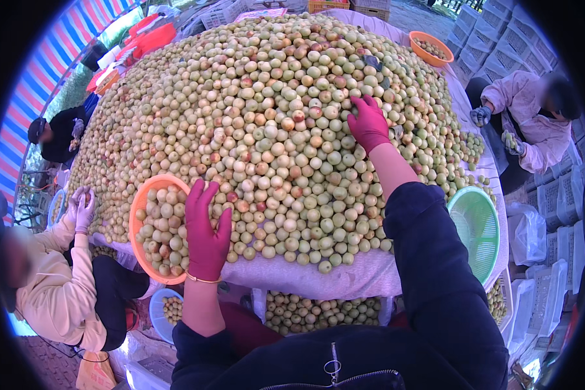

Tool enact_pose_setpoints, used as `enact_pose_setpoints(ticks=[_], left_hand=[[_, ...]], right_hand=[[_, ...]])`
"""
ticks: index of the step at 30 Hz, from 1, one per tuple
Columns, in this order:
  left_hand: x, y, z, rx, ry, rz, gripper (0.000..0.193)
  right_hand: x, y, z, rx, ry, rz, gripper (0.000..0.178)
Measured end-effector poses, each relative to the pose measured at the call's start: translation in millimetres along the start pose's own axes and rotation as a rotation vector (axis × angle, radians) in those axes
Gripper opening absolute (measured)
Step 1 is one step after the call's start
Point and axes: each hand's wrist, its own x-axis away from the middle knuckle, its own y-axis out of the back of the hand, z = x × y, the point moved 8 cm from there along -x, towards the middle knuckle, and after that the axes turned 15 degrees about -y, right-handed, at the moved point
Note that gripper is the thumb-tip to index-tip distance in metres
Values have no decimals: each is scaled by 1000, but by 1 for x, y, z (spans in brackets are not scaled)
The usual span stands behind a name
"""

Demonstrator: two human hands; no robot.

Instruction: The person sits at a table covered with green round produce and repeatedly picks items from the pile, places them into a white tray, and occasionally transfers some into an orange bowl. The hands work continuously to sort and organize the produce across the table surface.

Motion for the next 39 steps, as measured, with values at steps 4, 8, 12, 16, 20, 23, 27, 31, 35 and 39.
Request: enact_pose_setpoints(ticks=[4,8,12,16,20,23,27,31,35,39], left_hand=[[19,-69,-88,476,-81,265,47],[26,-89,-93,512,-94,405,35],[29,-83,-88,520,-91,349,30],[35,-79,-93,540,-80,335,29],[37,-79,-96,547,-72,373,29],[36,-75,-96,540,-76,367,28],[37,-68,-95,531,-91,348,28],[39,-66,-98,570,-110,322,29],[45,-71,-105,606,-112,367,28],[48,-66,-110,612,-115,386,28]], right_hand=[[-9,-12,0,94,41,-27,44],[-6,-26,-5,-35,-33,34,40],[-3,-22,-3,-82,-107,108,34],[-5,11,19,-383,-142,44,36],[3,-22,96,-293,140,204,30],[19,-64,137,17,361,289,27],[13,-93,135,190,222,410,28],[15,-89,130,178,222,416,35],[18,-89,122,237,149,354,48],[33,-106,121,304,202,428,39]])
